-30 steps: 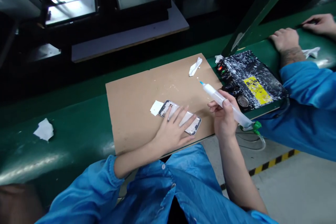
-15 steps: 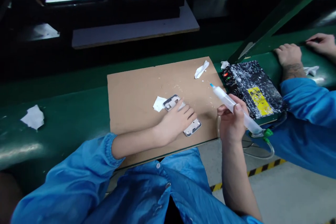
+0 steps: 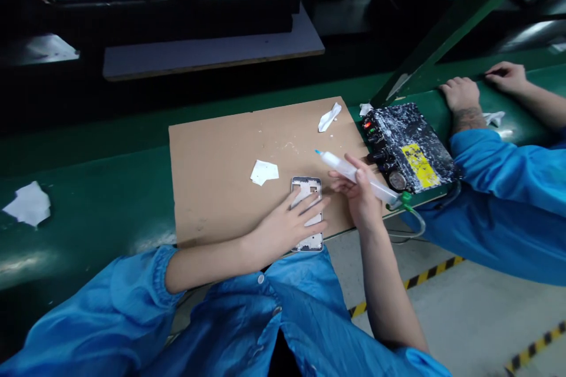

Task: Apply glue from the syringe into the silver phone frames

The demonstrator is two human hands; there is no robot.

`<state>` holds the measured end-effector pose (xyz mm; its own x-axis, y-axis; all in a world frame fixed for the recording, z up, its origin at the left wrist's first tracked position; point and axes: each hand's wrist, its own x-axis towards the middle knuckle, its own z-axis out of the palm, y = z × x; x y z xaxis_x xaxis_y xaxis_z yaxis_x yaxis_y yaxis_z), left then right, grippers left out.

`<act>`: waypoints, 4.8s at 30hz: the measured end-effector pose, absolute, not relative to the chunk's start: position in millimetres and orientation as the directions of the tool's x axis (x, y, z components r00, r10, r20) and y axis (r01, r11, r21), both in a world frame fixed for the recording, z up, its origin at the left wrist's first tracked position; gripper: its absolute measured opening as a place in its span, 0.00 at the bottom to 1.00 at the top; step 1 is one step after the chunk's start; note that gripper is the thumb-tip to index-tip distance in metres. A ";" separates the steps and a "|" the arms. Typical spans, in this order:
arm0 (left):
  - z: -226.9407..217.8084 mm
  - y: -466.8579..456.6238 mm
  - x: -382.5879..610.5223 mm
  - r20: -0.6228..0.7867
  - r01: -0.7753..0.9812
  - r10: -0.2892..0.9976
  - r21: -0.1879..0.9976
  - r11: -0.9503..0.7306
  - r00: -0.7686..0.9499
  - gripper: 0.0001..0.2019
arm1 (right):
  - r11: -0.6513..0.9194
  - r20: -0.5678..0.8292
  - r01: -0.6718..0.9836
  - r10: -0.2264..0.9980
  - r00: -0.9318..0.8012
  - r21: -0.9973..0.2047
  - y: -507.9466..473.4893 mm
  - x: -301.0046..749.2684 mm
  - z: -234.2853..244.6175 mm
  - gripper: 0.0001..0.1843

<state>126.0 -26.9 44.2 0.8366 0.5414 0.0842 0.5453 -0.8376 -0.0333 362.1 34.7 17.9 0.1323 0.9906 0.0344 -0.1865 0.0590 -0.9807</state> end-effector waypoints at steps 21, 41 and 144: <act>20.5 -21.8 114.6 0.374 0.600 0.632 0.214 -0.771 0.679 0.20 | 0.181 0.191 0.260 0.982 0.011 -0.948 29.4 348.7 14.2 0.24; 21.4 -22.8 115.5 0.399 0.610 0.635 0.206 -0.765 0.662 0.19 | 0.261 0.321 0.390 0.942 0.096 -0.883 31.5 343.2 19.7 0.27; 26.6 -24.3 113.1 0.390 0.606 0.654 0.256 -0.754 0.649 0.19 | 0.297 0.361 0.405 0.928 0.090 -0.865 27.5 344.9 20.5 0.20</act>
<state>113.1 -24.3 26.6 0.6485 0.6537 0.3901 0.6056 -0.7535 0.2559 344.9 27.5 20.5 0.0903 0.9280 0.3614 0.4049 0.2973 -0.8647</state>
